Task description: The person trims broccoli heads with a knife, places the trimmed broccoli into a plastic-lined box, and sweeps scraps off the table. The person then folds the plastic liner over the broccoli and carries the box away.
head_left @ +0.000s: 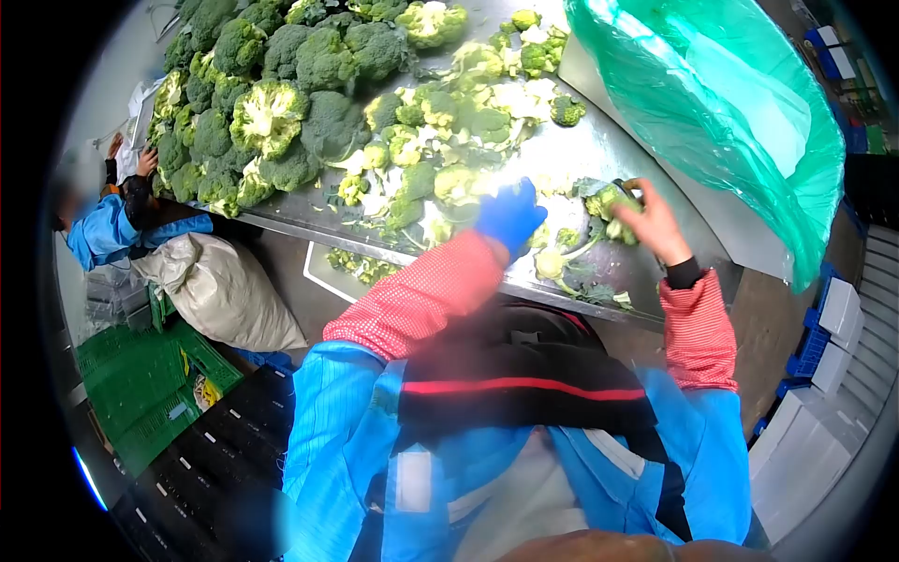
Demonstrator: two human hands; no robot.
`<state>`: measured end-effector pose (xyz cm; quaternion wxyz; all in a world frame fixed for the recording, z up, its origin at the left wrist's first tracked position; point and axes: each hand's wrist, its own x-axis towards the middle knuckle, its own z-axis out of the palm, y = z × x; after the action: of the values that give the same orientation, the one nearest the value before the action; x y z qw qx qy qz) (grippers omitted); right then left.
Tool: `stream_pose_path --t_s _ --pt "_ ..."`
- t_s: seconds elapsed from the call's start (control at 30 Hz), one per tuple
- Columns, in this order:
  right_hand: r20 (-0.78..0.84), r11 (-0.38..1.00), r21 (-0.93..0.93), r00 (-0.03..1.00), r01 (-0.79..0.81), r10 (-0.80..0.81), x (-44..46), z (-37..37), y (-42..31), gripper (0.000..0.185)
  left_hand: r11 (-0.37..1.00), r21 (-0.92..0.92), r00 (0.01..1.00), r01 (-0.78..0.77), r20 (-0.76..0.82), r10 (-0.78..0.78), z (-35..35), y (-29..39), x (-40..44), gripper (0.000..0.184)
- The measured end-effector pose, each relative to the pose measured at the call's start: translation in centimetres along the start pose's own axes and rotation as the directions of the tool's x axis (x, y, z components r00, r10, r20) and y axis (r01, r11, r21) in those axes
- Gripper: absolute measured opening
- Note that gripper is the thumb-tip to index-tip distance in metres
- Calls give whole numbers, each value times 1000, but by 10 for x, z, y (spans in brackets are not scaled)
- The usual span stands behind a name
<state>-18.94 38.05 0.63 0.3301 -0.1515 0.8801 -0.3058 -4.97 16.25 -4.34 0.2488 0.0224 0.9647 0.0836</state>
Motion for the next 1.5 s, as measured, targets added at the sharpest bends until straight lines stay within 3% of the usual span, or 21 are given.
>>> stream_pose_path --t_s 0.03,0.1,0.3,0.33,0.43,0.5,0.57,0.67,0.7,0.73,0.77,0.8,0.9,0.93,1.03,1.1,1.2,1.27,1.37,1.43,1.5 --pt "-65 972 -161 981 172 -184 0 14 8 67 992 -117 999 39 -32 -43 -8 0 0 57" --pt "45 984 -165 997 75 -68 8 20 7 71 931 -348 987 108 -77 -144 -19 -1 0 64" --pt "123 972 203 982 120 -147 29 22 16 67 900 -437 1000 -11 18 21 -21 -22 45 81" --pt "82 943 294 979 155 -186 34 31 28 63 822 -569 998 9 57 28 -38 -20 39 85" --pt "75 848 520 984 102 -165 3 36 37 57 74 -997 994 19 27 107 14 -17 51 80" --pt "11 793 596 987 124 -163 -37 37 9 58 13 -992 992 127 127 14 -17 -1 5 73" --pt "60 876 477 992 65 -107 -67 34 -28 60 341 -928 981 -152 -184 -63 -40 5 -46 78" --pt "-1 851 428 942 304 -336 -81 68 -64 63 392 -854 915 -343 -397 -66 -7 -23 -98 84" --pt "27 856 385 923 346 -385 -83 84 -77 64 343 -867 907 -362 -413 -87 1 -37 -122 84" --pt "72 853 308 884 422 -463 -83 99 -95 65 -67 -947 938 -314 -299 -175 -5 -39 -152 76" --pt "124 837 231 838 497 -532 -83 116 -115 65 -131 -957 955 -257 -231 -186 6 -50 -180 76" --pt "219 838 249 815 485 -537 -86 132 -140 66 83 -971 950 -225 -237 -205 1 -61 -206 73" --pt "446 807 307 673 505 -591 -83 195 -193 66 -24 -984 904 -177 -153 -399 48 -100 -274 70" --pt "486 782 322 616 534 -621 -79 221 -207 67 -291 -947 877 -136 22 -479 65 -114 -295 72" --pt "403 587 239 471 774 -785 -61 301 -222 69 -458 -874 772 -161 178 -610 101 -151 -332 74" --pt "400 557 70 489 827 -775 -59 312 -228 71 -321 -936 584 145 343 -735 110 -171 -331 81" --pt "338 609 -214 642 764 -688 -56 269 -251 68 456 -829 374 324 -331 -867 182 -220 -316 88" --pt "45 555 -476 649 682 -759 -23 248 -242 73 354 -934 485 -46 -331 -809 91 -196 -287 89" --pt "-75 555 -663 694 501 -716 26 226 -231 83 509 -830 685 -227 -508 -522 42 -201 -215 87" --pt "-22 563 -720 797 407 -604 50 227 -228 80 807 -585 725 -78 -589 -357 38 -220 -148 87" --pt "81 579 -692 844 430 -530 75 235 -219 75 880 -434 835 192 -399 -379 21 -233 -93 90"
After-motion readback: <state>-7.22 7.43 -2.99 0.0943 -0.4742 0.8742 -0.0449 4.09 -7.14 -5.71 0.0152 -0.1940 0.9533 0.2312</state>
